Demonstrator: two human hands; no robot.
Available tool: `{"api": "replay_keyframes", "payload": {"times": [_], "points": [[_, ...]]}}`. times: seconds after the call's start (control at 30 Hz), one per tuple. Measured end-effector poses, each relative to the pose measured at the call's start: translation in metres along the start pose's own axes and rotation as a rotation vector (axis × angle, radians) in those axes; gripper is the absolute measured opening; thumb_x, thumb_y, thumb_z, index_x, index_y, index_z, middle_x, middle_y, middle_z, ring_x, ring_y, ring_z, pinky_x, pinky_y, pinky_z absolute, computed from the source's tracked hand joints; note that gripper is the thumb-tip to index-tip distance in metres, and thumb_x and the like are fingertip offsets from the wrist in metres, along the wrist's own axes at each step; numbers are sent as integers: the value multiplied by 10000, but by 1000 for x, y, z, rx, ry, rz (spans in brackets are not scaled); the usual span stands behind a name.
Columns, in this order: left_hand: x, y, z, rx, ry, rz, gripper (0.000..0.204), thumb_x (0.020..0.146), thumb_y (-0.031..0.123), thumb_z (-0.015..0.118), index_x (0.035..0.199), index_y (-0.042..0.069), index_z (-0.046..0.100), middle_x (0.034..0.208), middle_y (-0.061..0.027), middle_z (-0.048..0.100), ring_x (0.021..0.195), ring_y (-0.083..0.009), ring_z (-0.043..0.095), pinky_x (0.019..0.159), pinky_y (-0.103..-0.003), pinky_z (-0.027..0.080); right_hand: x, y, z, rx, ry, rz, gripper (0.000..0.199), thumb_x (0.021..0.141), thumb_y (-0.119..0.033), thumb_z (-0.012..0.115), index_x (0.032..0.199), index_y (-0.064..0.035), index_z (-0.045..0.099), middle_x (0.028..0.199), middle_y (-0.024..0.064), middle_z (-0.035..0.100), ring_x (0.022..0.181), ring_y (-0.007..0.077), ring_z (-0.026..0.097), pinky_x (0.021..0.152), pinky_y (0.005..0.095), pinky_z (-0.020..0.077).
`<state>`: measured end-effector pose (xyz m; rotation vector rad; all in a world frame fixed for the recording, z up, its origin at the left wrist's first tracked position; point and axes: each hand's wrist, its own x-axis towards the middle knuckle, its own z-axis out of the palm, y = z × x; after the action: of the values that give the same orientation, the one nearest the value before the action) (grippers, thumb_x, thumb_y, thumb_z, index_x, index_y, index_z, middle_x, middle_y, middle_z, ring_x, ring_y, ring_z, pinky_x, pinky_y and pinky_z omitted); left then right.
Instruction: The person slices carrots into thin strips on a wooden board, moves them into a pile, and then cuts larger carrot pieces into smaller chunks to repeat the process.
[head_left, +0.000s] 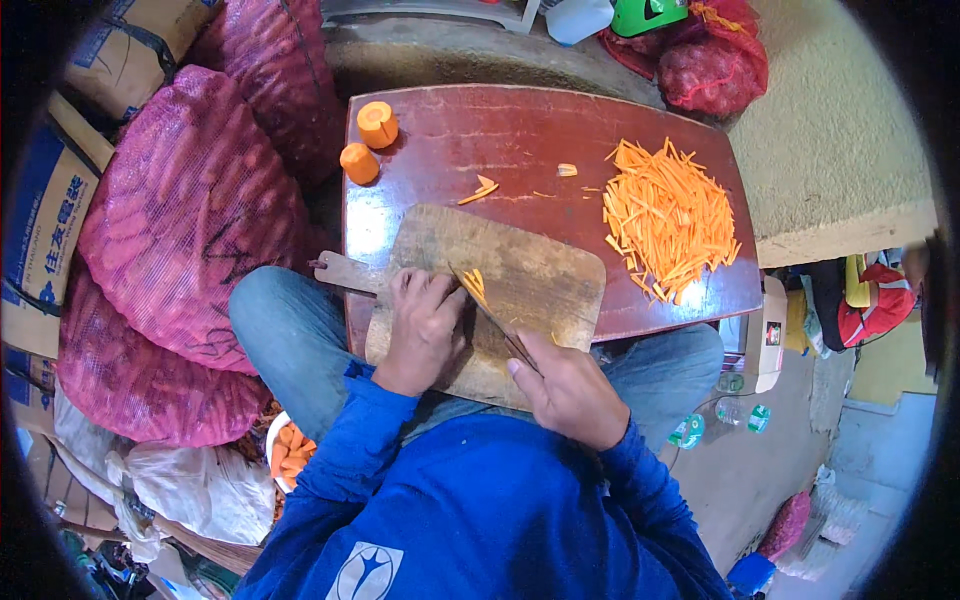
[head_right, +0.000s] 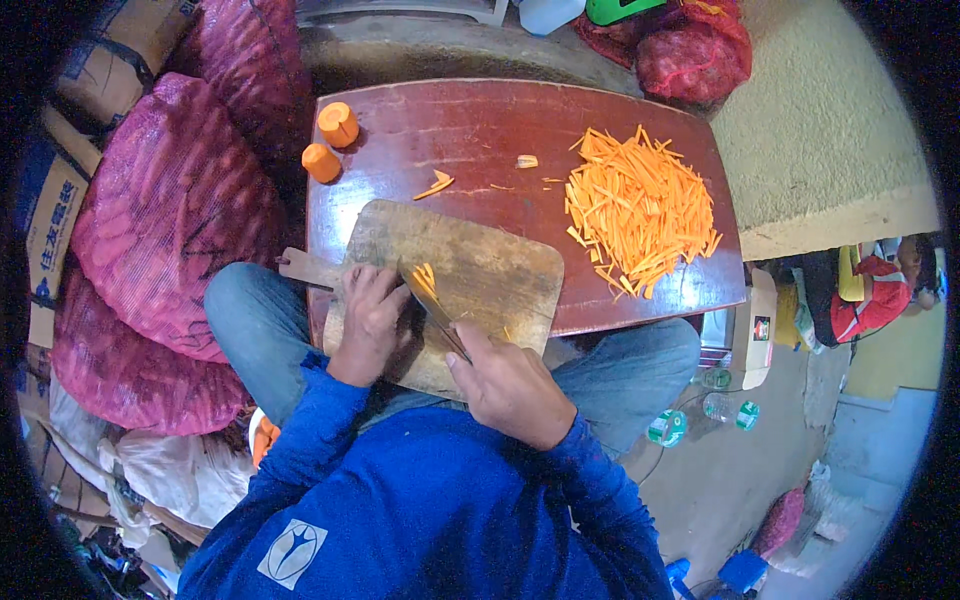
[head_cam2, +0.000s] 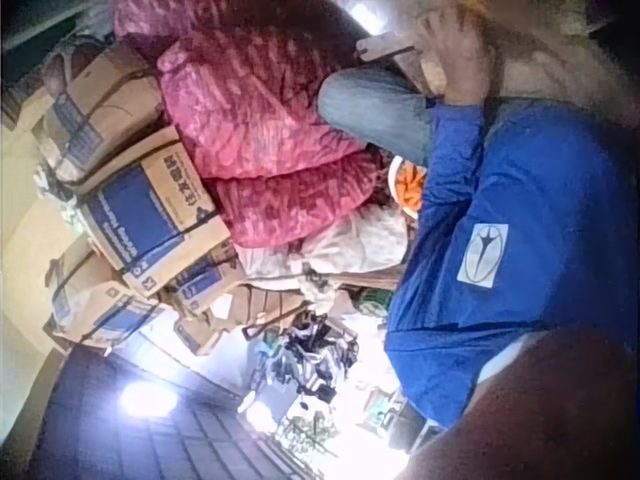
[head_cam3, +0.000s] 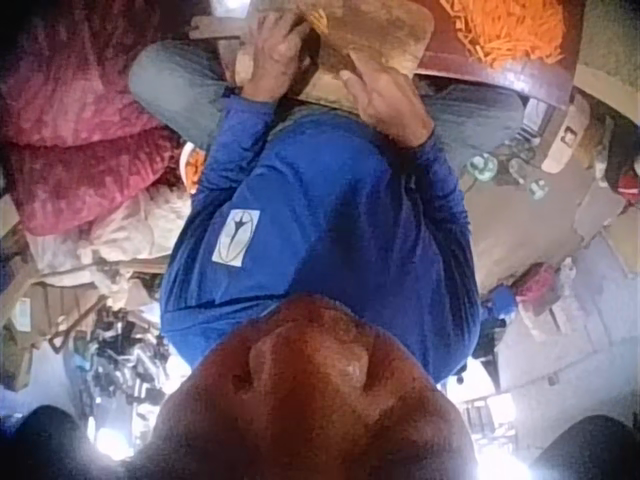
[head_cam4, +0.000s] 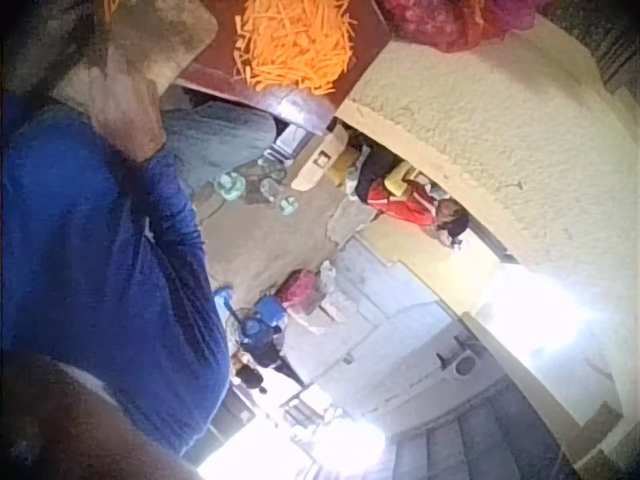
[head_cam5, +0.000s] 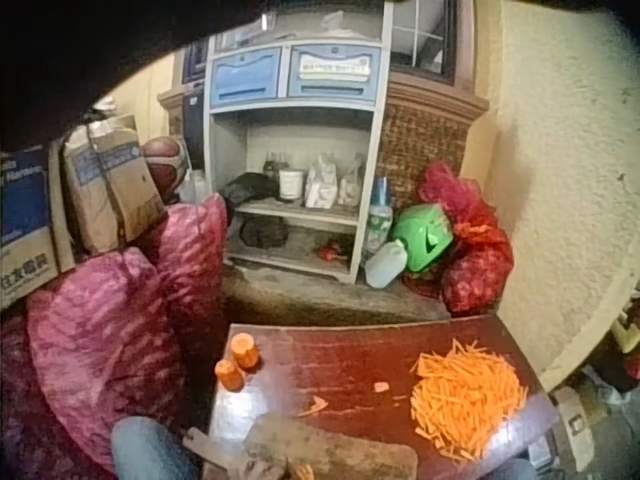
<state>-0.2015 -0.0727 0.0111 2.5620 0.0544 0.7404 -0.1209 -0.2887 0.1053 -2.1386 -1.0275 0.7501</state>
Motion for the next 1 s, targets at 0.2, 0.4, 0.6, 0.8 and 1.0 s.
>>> {"api": "replay_keyframes", "payload": {"times": [0.2, 0.4, 0.6, 0.8, 1.0], "points": [[1, -1, 2, -13, 33, -11, 379, 671, 25, 778, 1050, 13, 774, 1074, -123, 668, 1051, -349, 611, 1029, -534, 420, 3, -3, -1, -41, -32, 24, 413, 1084, -253, 608, 1372, 38, 554, 1031, 362, 728, 960, 555, 714, 816, 634, 564], [-1, 0, 1, 1, 1, -26, 353, 677, 27, 783, 1028, 17, 757, 1042, -116, 653, 1039, -345, 607, 1018, -530, 419, 4, 6, 7, -30, 24, -1, 354, 1062, -202, 645, 1340, 12, 594, 1001, 328, 706, 942, 547, 699, 774, 594, 551], [-4, -3, 4, -19, 69, -54, 269, 739, 21, 792, 1004, 27, 746, 1004, -123, 634, 999, -352, 603, 970, -503, 429, 4, 4, -1, 82, 54, -5, 303, 1062, -172, 644, 1297, 19, 633, 949, 313, 698, 910, 533, 709, 755, 542, 549], [-2, -4, 6, -149, 185, -162, 116, 822, -6, 790, 920, 23, 735, 977, -125, 650, 960, -346, 619, 890, -470, 441, -7, 3, 3, 96, 101, 17, 333, 1077, -220, 624, 1317, 8, 594, 946, 356, 693, 909, 571, 691, 753, 610, 538], [-4, -4, 2, -186, 172, -185, 97, 815, -1, 784, 877, 37, 721, 948, -125, 629, 942, -347, 606, 870, -469, 438, -10, 31, -14, -3, 177, 171, 363, 1073, -198, 629, 1355, 31, 636, 1033, 317, 718, 966, 502, 730, 822, 491, 566]]}}
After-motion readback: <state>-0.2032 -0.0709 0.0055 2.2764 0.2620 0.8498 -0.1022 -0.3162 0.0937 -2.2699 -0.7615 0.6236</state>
